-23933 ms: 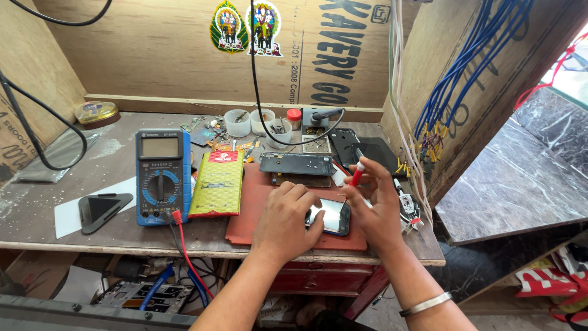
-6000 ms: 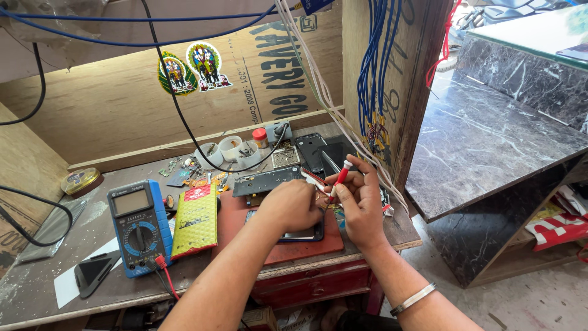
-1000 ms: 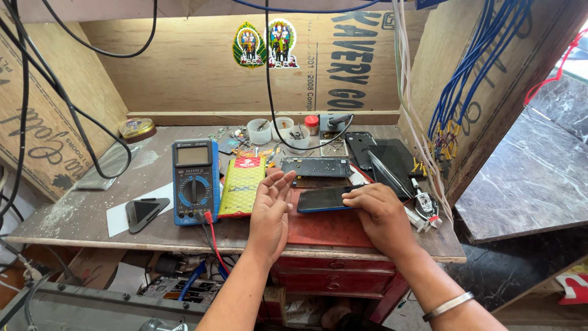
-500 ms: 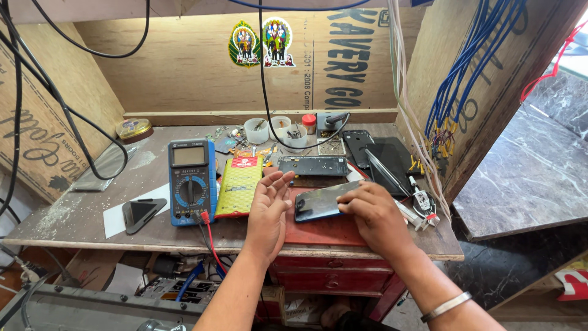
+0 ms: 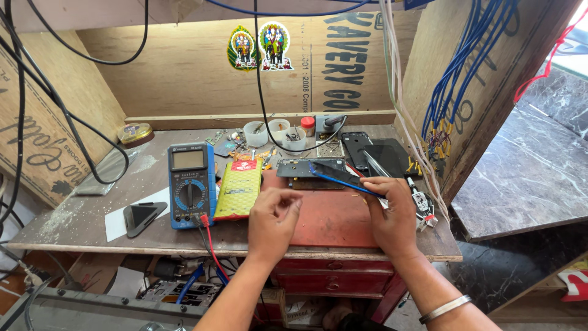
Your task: The person uses a multimeter probe to test points on a disassembled smartphone motherboard. They then reassemble the phone by aligning the screen and back cover, pressing the edges to seat the components, and finally open the device again to reveal the internal battery and circuitry.
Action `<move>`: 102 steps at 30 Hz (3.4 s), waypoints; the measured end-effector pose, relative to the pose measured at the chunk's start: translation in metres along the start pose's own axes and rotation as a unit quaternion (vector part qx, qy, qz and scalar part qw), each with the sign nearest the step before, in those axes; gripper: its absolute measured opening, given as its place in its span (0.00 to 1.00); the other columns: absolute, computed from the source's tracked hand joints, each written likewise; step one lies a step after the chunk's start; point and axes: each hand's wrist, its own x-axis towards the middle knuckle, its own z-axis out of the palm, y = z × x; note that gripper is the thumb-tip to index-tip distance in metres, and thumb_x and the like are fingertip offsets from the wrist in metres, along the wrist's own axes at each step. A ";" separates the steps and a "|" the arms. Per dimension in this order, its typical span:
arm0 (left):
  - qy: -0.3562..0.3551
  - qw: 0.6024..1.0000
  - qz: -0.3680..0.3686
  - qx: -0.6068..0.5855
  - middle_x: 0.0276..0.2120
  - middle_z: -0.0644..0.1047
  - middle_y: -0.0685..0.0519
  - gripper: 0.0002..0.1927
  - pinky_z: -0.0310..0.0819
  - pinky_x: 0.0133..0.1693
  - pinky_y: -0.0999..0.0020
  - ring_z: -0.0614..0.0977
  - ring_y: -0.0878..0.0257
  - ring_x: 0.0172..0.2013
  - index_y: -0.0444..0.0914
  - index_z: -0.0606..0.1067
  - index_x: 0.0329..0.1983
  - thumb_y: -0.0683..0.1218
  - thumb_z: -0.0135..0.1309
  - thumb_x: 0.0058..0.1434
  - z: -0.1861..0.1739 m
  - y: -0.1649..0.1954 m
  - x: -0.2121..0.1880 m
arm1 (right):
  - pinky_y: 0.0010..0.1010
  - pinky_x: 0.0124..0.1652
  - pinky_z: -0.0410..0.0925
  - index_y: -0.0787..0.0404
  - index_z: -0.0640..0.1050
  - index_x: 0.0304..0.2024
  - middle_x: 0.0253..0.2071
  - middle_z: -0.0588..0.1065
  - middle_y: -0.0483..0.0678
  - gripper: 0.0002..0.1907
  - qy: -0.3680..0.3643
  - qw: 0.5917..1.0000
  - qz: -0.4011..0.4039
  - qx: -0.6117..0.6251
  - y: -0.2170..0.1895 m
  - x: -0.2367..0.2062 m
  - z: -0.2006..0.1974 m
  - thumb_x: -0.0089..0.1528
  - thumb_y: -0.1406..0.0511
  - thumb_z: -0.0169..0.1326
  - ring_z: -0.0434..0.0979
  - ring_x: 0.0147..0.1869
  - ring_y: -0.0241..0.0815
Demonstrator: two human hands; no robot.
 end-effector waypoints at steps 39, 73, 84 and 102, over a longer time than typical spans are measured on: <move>-0.042 0.972 0.069 0.221 0.37 0.81 0.43 0.07 0.76 0.43 0.54 0.83 0.46 0.39 0.39 0.83 0.39 0.45 0.57 0.62 0.038 0.055 0.095 | 0.27 0.42 0.72 0.62 0.77 0.41 0.43 0.80 0.46 0.08 0.037 0.990 0.117 0.073 0.023 0.005 -0.006 0.60 0.72 0.62 0.79 0.44 0.38; -0.068 0.948 -0.137 -0.280 0.39 0.80 0.52 0.20 0.81 0.37 0.72 0.82 0.69 0.36 0.33 0.74 0.59 0.39 0.56 0.63 0.038 0.016 0.068 | 0.43 0.30 0.76 0.61 0.65 0.69 0.43 0.79 0.63 0.39 -0.088 0.587 0.641 0.486 0.036 0.011 0.018 0.58 0.52 0.51 0.83 0.34 0.53; -0.084 0.933 -0.111 -0.332 0.39 0.82 0.49 0.22 0.83 0.38 0.70 0.83 0.67 0.35 0.32 0.75 0.62 0.36 0.50 0.63 0.033 0.043 0.089 | 0.21 0.17 0.63 0.36 0.61 0.74 0.30 0.73 0.41 0.40 -0.170 0.550 0.620 0.533 0.023 0.024 0.017 0.59 0.55 0.56 0.73 0.20 0.31; -0.063 0.917 -0.097 -0.381 0.47 0.80 0.50 0.25 0.85 0.45 0.66 0.83 0.65 0.44 0.29 0.71 0.65 0.34 0.47 0.63 0.032 0.037 0.088 | 0.22 0.25 0.71 0.40 0.60 0.75 0.39 0.76 0.41 0.43 -0.205 0.644 0.532 0.510 0.010 0.057 0.018 0.58 0.62 0.58 0.74 0.25 0.29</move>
